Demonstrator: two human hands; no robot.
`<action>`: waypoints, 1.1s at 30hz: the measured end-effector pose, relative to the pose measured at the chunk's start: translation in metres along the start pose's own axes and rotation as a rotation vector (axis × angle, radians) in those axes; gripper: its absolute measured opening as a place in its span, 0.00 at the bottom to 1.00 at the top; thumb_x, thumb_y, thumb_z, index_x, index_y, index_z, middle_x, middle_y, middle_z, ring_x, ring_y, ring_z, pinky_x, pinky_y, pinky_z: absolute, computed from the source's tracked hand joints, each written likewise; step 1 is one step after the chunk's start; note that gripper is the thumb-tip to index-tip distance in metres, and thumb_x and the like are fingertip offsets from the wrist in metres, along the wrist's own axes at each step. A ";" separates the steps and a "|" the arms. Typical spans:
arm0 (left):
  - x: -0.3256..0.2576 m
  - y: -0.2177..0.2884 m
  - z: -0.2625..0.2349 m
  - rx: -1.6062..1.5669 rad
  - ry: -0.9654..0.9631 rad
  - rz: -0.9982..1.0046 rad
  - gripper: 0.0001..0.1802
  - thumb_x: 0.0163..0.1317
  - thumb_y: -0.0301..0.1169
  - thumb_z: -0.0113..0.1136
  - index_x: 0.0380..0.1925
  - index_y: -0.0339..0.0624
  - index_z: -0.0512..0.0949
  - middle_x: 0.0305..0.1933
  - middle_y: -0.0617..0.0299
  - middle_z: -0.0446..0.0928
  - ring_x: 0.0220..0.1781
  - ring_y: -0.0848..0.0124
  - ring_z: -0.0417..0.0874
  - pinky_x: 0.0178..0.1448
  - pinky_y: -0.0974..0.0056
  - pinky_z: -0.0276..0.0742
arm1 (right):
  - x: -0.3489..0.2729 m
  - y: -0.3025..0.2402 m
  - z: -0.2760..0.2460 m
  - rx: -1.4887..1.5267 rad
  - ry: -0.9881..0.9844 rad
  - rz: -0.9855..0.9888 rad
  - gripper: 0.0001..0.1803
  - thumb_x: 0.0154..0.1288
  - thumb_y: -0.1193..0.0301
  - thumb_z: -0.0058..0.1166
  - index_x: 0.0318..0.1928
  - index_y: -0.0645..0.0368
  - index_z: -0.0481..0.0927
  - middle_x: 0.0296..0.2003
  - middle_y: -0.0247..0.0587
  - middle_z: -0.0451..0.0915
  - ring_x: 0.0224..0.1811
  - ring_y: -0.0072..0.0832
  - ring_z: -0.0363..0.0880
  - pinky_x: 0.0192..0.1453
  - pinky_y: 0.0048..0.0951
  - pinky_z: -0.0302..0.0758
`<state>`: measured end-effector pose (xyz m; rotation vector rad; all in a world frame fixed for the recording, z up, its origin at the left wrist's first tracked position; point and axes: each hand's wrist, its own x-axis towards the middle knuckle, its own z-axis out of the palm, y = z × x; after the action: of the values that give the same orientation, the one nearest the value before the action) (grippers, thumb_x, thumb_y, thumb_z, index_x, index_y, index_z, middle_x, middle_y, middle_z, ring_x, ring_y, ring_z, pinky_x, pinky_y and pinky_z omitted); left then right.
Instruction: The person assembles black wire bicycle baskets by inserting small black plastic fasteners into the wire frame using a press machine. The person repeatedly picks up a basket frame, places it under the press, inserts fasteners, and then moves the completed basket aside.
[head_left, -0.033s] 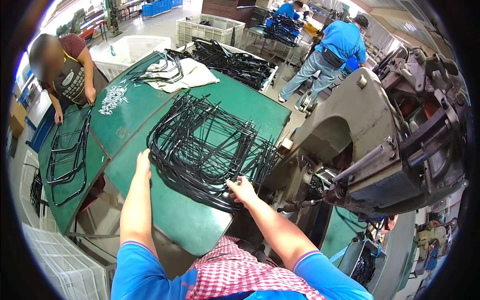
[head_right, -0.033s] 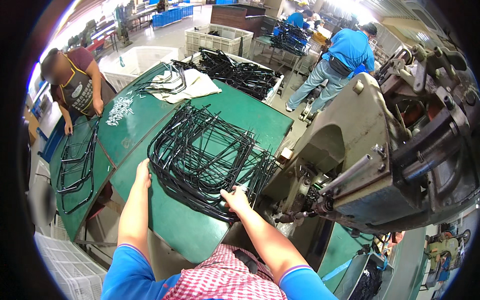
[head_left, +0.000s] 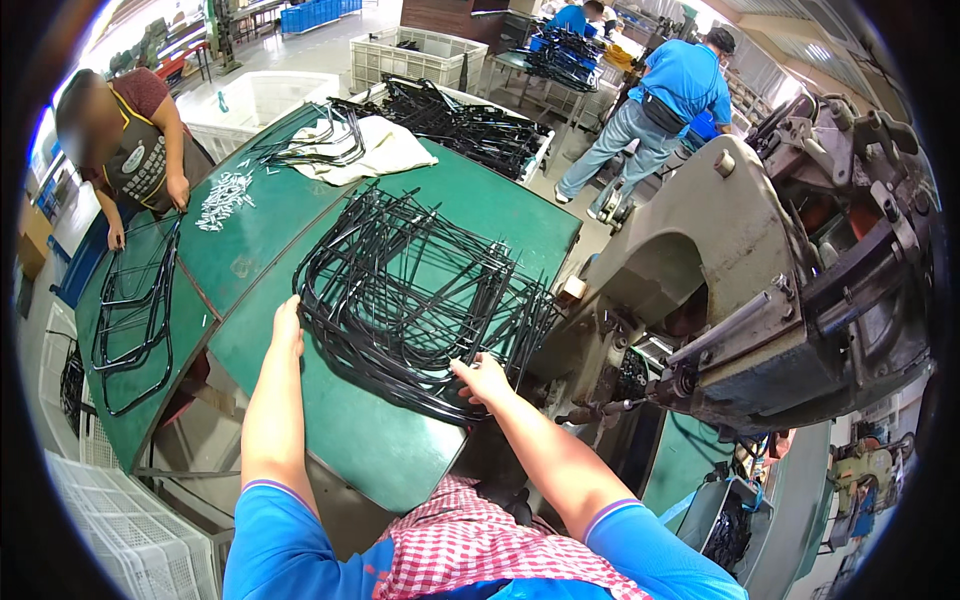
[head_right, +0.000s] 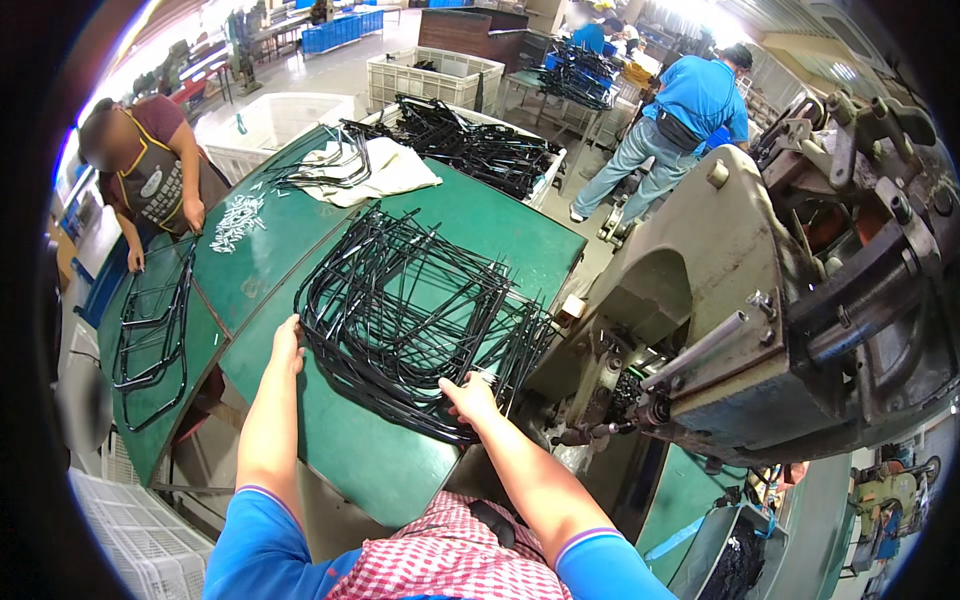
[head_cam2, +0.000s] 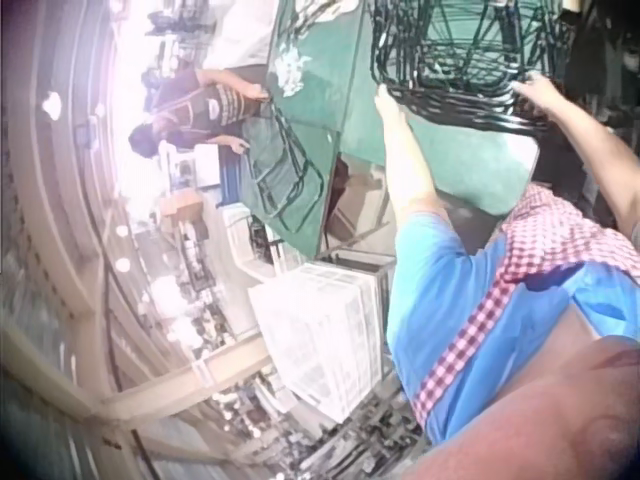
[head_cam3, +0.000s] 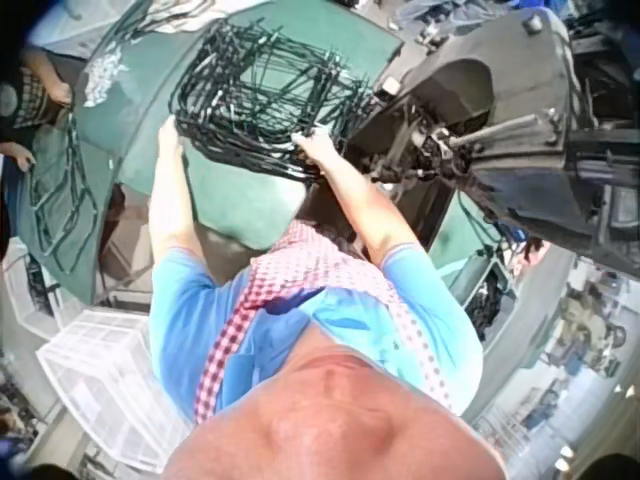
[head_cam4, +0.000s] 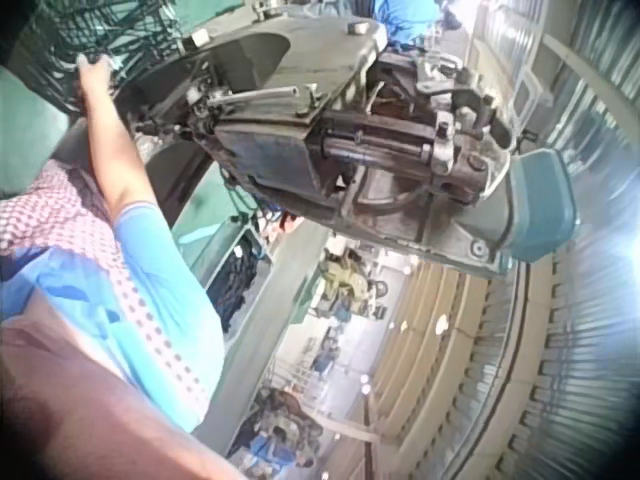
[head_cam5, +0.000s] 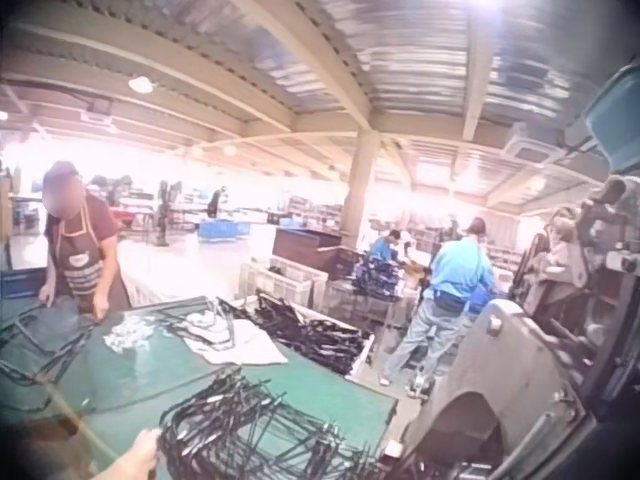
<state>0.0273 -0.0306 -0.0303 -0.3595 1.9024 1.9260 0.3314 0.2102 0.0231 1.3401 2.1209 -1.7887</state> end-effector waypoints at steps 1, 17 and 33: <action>0.005 0.003 0.004 -0.050 -0.016 0.006 0.24 0.60 0.48 0.55 0.52 0.49 0.71 0.46 0.67 0.76 0.48 0.73 0.68 0.53 0.58 0.59 | 0.010 0.002 0.002 -0.053 -0.022 0.001 0.23 0.60 0.61 0.59 0.49 0.64 0.71 0.34 0.42 0.80 0.24 0.24 0.77 0.21 0.22 0.70; -0.264 0.135 0.057 -0.702 -1.312 0.038 0.55 0.52 0.66 0.55 0.68 0.38 0.51 0.65 0.40 0.62 0.66 0.47 0.65 0.68 0.40 0.58 | -0.069 0.119 -0.008 0.515 -0.085 -0.278 0.11 0.67 0.73 0.50 0.46 0.60 0.64 0.30 0.37 0.77 0.22 0.20 0.72 0.27 0.22 0.72; -0.439 0.010 0.120 -0.090 -1.542 -0.442 0.37 0.52 0.33 0.65 0.59 0.33 0.59 0.30 0.69 0.60 0.25 0.81 0.60 0.28 0.73 0.57 | -0.048 0.184 -0.262 -0.445 0.790 -0.473 0.15 0.61 0.62 0.52 0.47 0.53 0.77 0.41 0.47 0.80 0.43 0.44 0.78 0.44 0.38 0.75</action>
<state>0.4225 0.0421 0.1831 0.5353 0.6122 1.2166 0.5988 0.3898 -0.0081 1.6754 3.1992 -0.7750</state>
